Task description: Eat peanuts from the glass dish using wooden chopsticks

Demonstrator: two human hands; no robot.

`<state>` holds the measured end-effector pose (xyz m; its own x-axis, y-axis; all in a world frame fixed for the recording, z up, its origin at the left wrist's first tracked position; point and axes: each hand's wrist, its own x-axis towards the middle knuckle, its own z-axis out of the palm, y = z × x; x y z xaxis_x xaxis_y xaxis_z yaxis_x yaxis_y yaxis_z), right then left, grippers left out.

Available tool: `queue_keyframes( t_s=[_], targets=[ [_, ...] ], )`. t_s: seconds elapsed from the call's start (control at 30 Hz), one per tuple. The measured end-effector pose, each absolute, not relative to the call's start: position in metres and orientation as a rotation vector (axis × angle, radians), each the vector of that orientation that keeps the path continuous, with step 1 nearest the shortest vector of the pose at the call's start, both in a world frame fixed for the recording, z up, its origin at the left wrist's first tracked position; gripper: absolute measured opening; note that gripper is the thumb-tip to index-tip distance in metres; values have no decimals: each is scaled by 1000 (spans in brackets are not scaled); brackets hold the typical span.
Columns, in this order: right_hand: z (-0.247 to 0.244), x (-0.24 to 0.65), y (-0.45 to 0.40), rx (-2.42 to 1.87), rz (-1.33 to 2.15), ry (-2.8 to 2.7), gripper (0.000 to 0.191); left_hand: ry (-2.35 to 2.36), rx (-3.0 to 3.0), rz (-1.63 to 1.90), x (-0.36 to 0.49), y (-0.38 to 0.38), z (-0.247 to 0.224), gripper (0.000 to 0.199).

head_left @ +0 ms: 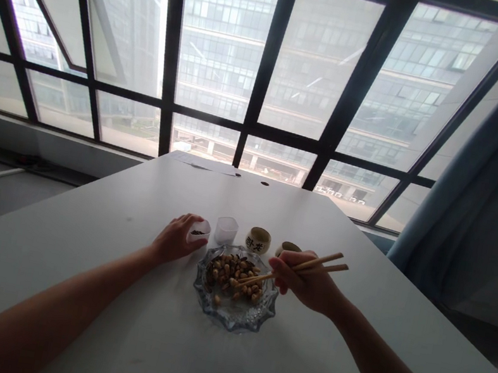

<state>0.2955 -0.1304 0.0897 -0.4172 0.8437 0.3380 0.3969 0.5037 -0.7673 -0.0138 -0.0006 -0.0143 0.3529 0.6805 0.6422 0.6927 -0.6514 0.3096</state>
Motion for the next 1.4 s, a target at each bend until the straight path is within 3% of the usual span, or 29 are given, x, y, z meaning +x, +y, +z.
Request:
queue_keyframes(
  t_s=[0.23,0.4,0.57,0.9,1.17,1.4],
  targets=[
    [63,297,-106,-1021,942,-1036,50,-1305,-2562,-1224,-14,-1,-15,42],
    [18,300,-109,-1094,1105,-669,40,-1325,-2570,-1208,-14,-2,-14,43],
    [-8,309,-129,-1058,1172,-557,41,-1339,-2580,-1197,-15,-3,-13,44],
    [-2,305,-132,-1029,1215,-514,42,-1324,-2531,-1301,-18,-5,-13,43],
    [-3,305,-135,-1009,1215,-653,42,-1044,-2505,-1385,-17,-8,-8,44],
    [-2,303,-136,-1014,1230,-616,45,-1374,-2367,-1287,-18,-7,-10,53]
  ],
)
